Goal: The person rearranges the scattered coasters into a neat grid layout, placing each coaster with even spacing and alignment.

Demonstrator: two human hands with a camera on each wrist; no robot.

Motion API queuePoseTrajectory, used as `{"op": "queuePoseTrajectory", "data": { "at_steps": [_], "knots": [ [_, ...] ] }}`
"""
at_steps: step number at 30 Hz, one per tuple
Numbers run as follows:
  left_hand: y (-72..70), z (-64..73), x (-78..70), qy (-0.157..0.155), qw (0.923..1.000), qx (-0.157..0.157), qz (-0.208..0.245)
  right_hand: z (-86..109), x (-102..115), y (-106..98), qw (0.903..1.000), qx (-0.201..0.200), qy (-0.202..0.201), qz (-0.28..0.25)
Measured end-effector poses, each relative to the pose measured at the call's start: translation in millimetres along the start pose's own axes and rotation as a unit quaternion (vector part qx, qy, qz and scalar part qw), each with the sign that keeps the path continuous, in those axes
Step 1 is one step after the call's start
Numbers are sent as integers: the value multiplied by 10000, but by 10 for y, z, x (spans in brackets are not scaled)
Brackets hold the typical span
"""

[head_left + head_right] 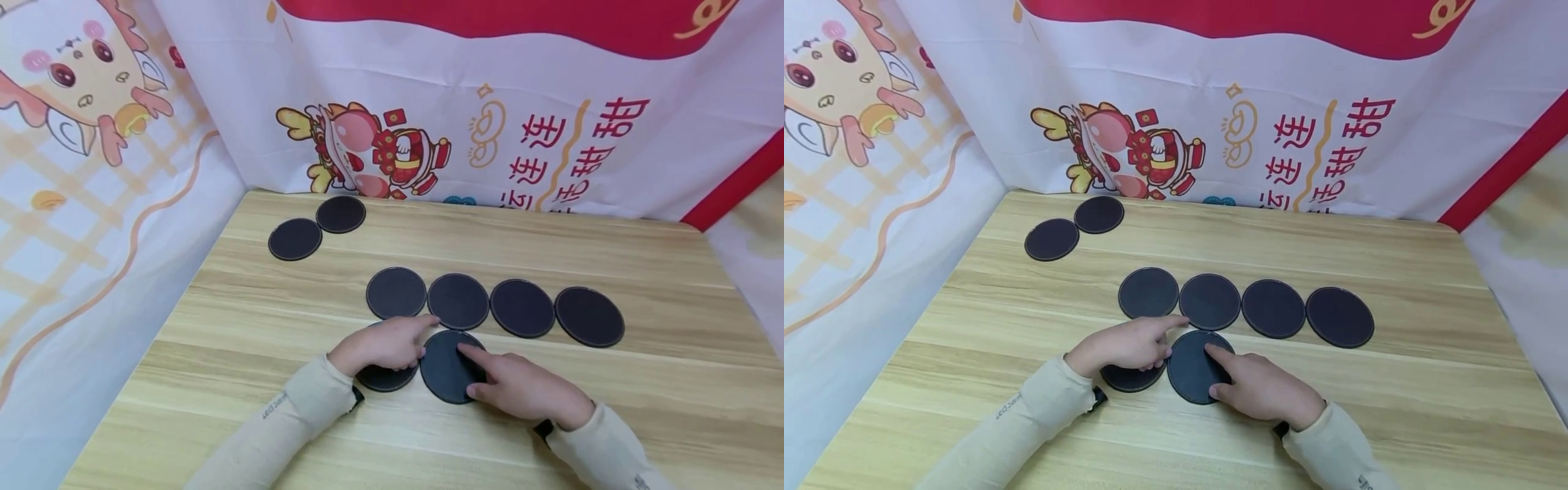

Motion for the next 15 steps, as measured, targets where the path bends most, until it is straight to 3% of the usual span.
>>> {"op": "queuePoseTrajectory", "data": {
  "at_steps": [4, 12, 15],
  "knots": [
    [-189, 63, 72, -13, 9991, -370, -185, 17, 15, -18, 10000, -27, 9, -3],
    [-429, 152, 245, -292, 9982, -457, -271, 16, 2, -21, 10000, -2, 87, -14],
    [-612, 182, 426, -496, 9953, -736, -388, 21, -3, -42, 10000, -64, 71, 9]
  ]
}}
Point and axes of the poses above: each hand's wrist, its own z-axis away from the middle knuckle, its own y-axis out of the palm, x = y × z, the point moved 10 cm from there along -z, towards the middle knuckle, and after that the axes turned 14 degrees about -z, right-handed, at the moved point
